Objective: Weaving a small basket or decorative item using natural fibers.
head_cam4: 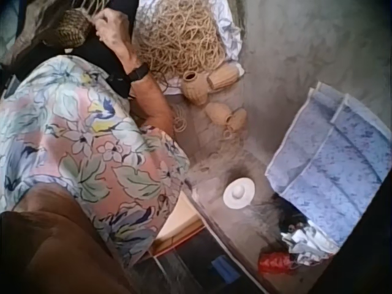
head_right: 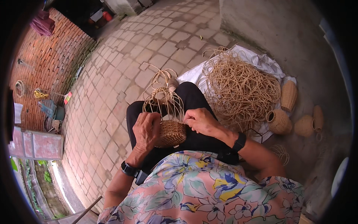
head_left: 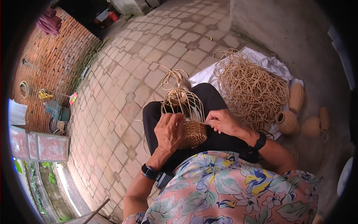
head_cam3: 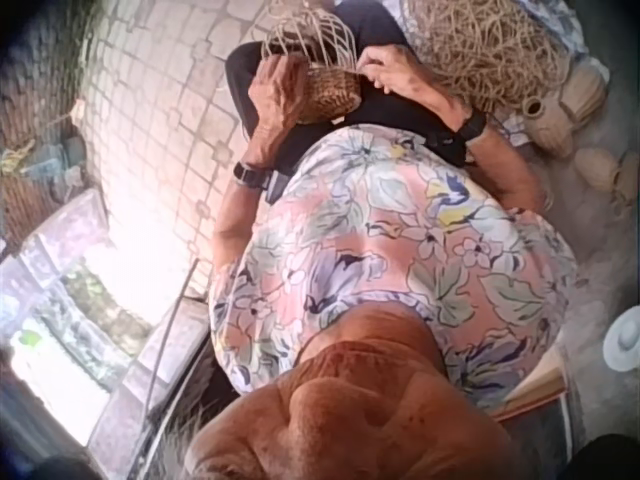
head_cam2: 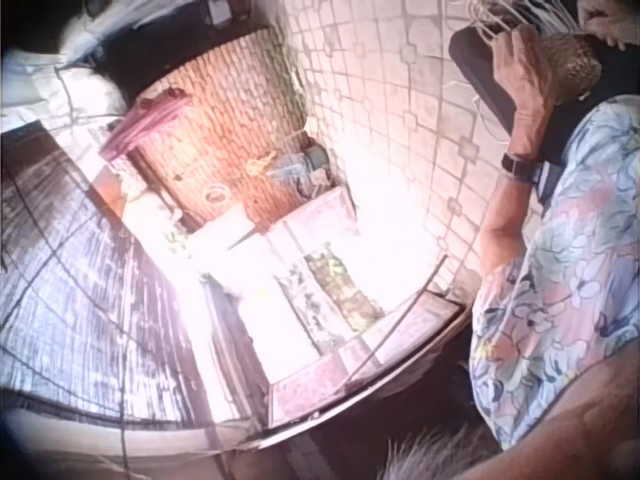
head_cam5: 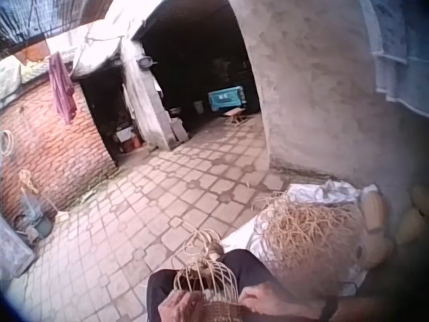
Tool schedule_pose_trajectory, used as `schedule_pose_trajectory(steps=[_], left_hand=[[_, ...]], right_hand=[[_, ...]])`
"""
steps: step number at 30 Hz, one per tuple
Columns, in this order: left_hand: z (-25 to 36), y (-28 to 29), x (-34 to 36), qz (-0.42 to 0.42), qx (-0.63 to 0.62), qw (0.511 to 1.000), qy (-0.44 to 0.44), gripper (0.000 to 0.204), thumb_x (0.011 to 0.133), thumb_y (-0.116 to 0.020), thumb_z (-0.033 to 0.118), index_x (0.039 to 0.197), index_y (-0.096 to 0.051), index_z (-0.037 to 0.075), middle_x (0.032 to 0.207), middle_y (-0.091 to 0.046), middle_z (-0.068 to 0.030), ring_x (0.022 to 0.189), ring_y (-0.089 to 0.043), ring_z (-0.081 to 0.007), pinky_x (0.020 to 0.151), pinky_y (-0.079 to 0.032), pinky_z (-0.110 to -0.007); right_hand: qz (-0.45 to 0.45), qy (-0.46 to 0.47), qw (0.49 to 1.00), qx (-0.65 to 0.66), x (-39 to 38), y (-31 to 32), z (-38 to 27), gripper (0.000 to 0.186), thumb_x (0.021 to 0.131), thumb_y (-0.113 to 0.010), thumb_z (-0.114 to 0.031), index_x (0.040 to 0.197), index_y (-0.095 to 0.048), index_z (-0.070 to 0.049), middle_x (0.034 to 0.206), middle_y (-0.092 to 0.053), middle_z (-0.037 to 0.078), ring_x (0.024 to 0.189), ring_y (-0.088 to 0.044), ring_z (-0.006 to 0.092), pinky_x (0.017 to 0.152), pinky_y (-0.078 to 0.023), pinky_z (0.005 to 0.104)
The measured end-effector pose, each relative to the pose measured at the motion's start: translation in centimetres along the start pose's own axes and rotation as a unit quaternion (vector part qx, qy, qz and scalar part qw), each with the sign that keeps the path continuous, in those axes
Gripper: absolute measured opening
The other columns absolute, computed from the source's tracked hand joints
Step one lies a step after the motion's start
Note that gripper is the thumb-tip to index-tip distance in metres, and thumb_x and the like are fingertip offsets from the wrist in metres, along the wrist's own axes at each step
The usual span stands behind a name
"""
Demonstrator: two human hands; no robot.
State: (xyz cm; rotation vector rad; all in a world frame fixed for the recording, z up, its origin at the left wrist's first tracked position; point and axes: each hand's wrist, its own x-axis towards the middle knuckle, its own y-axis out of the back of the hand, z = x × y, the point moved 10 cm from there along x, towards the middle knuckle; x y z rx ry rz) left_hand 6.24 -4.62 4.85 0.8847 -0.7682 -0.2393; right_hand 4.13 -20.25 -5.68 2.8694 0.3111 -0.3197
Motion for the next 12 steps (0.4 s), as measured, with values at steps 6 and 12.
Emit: schedule_pose_trajectory(steps=[6,12], left_hand=[[-1.8,-3.4,0.3,-0.132,0.006,0.98,0.149,0.011,0.087,-0.056,0.019,0.091,-0.065,0.013,0.062,-0.062,-0.012,0.061,-0.064,-0.0311,0.056,-0.048,-0.04],[-3.3,-4.1,-0.1,-0.146,-0.023,0.96,0.24,0.016,0.084,-0.057,0.025,0.093,-0.067,0.017,0.062,-0.063,-0.0128,0.064,-0.064,-0.0325,0.06,-0.049,-0.043]], right_hand=[[0.081,-0.004,0.994,0.074,3.3,1.2,2.1,0.017,0.087,-0.05,-0.007,0.092,-0.064,0.001,0.075,-0.063,0.006,0.063,-0.063,0.0113,0.049,-0.051,0.0247],[0.167,0.021,0.98,-0.109,5.4,1.2,2.0,0.041,0.075,-0.07,-0.018,0.111,-0.053,-0.007,0.08,-0.067,0.013,0.079,-0.068,0.0262,0.071,-0.052,0.0384]])
